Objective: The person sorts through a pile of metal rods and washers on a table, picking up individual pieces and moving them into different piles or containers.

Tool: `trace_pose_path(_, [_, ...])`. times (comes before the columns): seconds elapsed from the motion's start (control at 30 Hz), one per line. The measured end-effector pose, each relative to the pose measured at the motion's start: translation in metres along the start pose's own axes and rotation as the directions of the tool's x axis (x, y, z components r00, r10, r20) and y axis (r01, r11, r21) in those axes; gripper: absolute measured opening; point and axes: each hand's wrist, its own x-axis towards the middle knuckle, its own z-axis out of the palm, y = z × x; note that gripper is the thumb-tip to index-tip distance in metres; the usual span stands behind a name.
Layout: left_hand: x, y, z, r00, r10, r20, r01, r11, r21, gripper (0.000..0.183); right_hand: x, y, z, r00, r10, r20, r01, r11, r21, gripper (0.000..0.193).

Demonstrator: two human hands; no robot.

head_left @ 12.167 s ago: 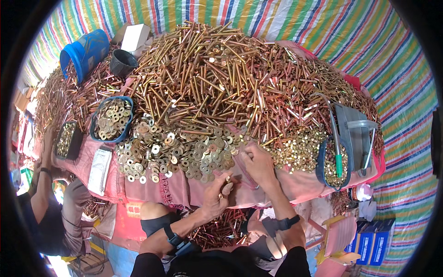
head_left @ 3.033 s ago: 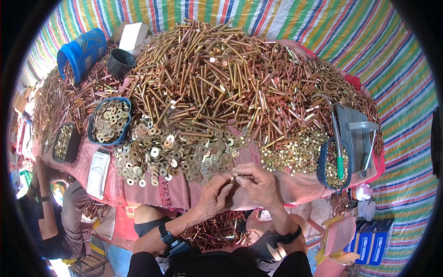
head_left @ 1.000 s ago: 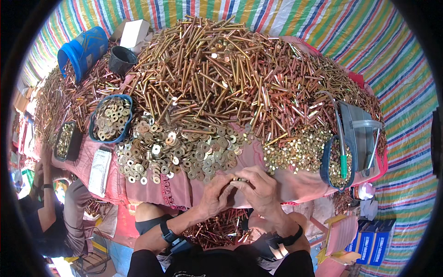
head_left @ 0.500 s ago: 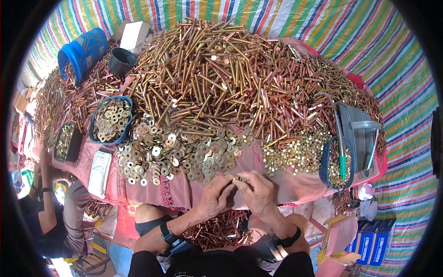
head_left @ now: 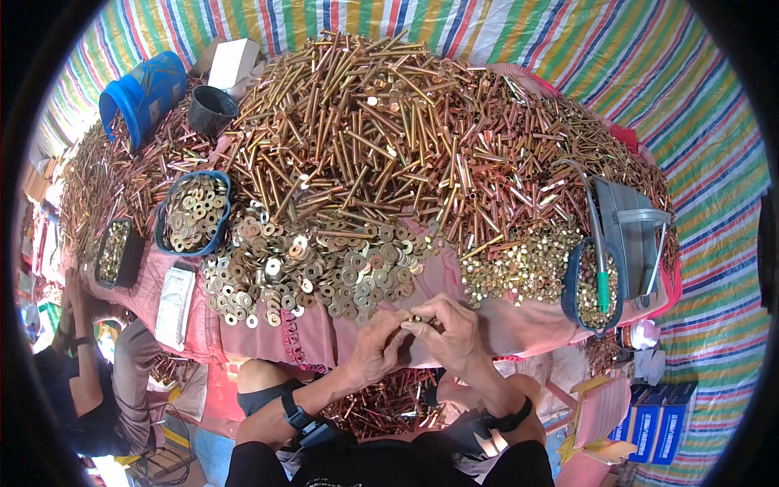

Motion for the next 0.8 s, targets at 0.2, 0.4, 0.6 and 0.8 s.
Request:
trace_pose_path(0.2, [0.0, 0.004, -0.003, 0.999, -0.039, 0.024, 0.039, 0.999, -0.015, 0.034, 0.001, -0.002, 0.001, 0.999, 0.043, 0.009, -0.044, 0.997, 0.06, 0.022])
trace_pose_path(0.4, [0.003, 0.007, -0.007, 0.998, -0.026, 0.058, 0.026, 1.0, -0.008, 0.031, 0.01, -0.001, -0.008, 0.988, -0.142, 0.061, 0.137, 0.987, 0.081, 0.023])
trace_pose_path(0.6, [0.002, 0.005, -0.003, 0.999, -0.034, 0.012, 0.034, 0.999, -0.027, 0.03, 0.001, 0.004, 0.0, 0.999, -0.034, 0.023, 0.032, 0.995, 0.094, 0.023])
trace_pose_path(0.8, [0.001, 0.007, -0.007, 0.999, -0.034, 0.042, 0.035, 0.999, -0.023, 0.026, -0.004, 0.0, 0.005, 0.957, 0.274, 0.095, -0.283, 0.954, 0.101, 0.038])
